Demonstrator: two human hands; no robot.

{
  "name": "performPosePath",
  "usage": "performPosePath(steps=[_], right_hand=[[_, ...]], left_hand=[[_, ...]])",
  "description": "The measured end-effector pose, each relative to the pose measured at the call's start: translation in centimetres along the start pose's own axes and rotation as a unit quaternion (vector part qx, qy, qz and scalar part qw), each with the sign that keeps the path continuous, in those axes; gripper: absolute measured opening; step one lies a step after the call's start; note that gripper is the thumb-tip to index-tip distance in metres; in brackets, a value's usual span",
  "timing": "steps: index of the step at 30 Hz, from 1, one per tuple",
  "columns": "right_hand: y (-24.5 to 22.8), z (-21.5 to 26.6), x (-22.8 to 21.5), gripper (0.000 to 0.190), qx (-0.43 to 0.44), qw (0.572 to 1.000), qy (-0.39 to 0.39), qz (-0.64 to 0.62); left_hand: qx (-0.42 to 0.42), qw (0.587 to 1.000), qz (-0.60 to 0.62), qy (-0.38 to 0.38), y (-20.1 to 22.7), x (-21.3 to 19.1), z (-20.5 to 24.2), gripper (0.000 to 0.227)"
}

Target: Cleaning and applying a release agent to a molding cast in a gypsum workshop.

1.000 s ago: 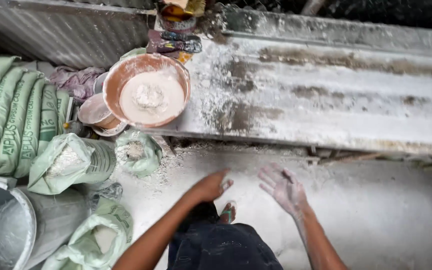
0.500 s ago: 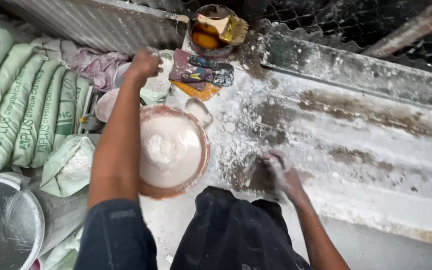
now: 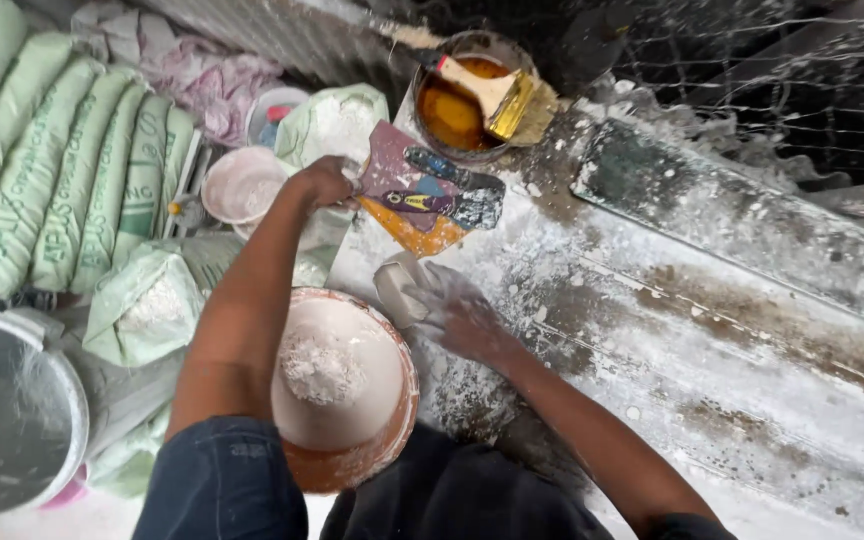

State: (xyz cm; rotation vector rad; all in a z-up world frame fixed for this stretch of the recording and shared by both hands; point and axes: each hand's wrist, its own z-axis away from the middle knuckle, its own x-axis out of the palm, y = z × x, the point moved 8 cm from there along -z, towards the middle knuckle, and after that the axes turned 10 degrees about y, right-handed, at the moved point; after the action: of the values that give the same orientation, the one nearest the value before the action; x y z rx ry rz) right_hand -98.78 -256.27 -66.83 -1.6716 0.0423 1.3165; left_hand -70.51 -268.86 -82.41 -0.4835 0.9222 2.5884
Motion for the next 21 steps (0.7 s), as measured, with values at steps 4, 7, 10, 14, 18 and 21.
performPosePath(steps=[4, 7, 10, 14, 18, 21], right_hand=[[-0.3, 0.0, 1.2, 0.054, -0.072, 0.995, 0.051, -0.035], [1.7, 0.4, 2.5, 0.038, 0.027, 0.996, -0.031, -0.073], [1.4, 0.6, -0.6, 0.031, -0.04, 0.994, 0.058, -0.082], [1.2, 0.2, -0.5, 0.029, -0.013, 0.993, -0.013, -0.119], [0.7, -0.2, 0.9, 0.03, 0.011, 0.989, -0.08, -0.128], [1.1, -0.3, 3.3, 0.025, 0.014, 0.992, -0.051, -0.117]], left_hand=[[-0.023, 0.997, 0.068, -0.002, 4.8, -1.5, 6.4, 0.043], [-0.009, 0.997, 0.073, 0.003, 4.5, -1.8, 6.4, 0.042], [0.01, 0.996, 0.092, 0.005, 4.9, -2.5, 7.2, 0.041], [-0.036, 0.995, 0.092, 0.015, 4.8, -3.3, 7.9, 0.036], [-0.089, 0.994, 0.058, 0.019, 4.0, -4.3, 8.0, 0.025], [-0.093, 0.994, 0.037, 0.034, 6.1, -5.8, 10.4, 0.028]])
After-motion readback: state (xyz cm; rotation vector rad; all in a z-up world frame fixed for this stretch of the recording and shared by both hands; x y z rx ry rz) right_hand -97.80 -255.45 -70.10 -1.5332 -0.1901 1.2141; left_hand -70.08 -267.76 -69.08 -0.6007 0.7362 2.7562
